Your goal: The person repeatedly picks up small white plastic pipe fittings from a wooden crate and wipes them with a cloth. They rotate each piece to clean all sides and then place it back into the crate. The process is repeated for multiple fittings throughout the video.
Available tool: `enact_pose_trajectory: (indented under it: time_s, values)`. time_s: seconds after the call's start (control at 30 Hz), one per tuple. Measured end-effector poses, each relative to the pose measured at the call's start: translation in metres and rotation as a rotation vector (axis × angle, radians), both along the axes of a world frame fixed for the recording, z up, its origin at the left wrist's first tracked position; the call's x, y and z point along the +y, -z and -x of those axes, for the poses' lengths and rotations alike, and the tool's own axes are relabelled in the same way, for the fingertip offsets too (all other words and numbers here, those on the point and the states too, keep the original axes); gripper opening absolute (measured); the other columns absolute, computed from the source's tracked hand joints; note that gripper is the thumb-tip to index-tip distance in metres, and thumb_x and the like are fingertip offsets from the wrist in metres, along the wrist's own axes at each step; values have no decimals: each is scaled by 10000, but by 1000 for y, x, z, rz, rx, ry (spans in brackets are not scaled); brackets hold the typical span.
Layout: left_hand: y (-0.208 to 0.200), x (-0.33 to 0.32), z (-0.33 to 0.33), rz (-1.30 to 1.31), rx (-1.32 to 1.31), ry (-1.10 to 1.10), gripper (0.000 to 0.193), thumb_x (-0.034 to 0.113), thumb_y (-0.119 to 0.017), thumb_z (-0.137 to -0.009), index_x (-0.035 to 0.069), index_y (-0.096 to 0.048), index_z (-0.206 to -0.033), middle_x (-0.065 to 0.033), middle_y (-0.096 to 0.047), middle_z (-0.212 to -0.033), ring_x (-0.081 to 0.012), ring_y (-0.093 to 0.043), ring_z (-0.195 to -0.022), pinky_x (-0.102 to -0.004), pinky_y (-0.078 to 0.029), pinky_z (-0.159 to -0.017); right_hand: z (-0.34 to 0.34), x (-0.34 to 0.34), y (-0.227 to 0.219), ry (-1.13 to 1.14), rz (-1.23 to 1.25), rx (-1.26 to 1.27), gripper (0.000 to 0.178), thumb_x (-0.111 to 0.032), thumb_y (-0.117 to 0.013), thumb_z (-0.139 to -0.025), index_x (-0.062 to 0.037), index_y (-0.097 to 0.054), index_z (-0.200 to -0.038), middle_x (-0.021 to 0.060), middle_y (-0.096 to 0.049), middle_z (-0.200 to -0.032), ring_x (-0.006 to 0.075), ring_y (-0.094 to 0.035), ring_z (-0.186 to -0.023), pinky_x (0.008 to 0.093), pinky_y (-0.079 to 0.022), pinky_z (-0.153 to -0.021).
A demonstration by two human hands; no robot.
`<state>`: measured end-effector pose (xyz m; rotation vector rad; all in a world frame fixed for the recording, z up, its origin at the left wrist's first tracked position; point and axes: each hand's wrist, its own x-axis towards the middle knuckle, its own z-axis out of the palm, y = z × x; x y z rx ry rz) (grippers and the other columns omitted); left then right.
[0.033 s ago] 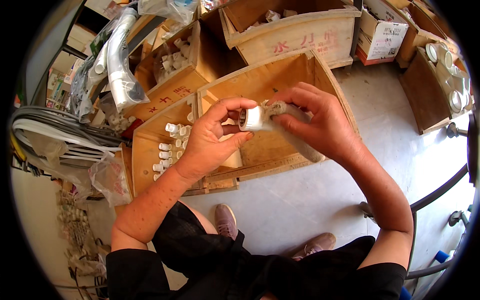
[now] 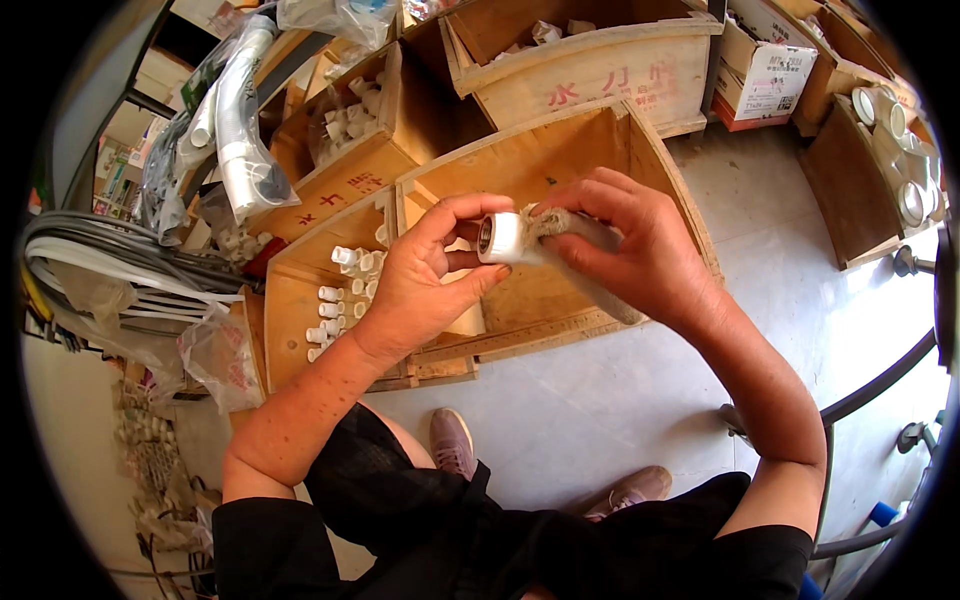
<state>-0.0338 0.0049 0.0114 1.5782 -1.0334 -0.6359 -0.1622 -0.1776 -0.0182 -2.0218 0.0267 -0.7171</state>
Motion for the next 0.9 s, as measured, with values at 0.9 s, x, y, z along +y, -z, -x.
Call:
enact_pose_trajectory:
  time_s: [0.9]
  values:
    - [0,5,-20,-48,-65,-6,472,-114,-692,-792,57,-557,-1210,-12,-566,-1114,-107,-560,-981,-270,-532,-878,-3,-20,25,144,250,147,199,-134,-700,-792,-53,-639,-962,116,-595,-948,327,-624,-841,416,-517,-732]
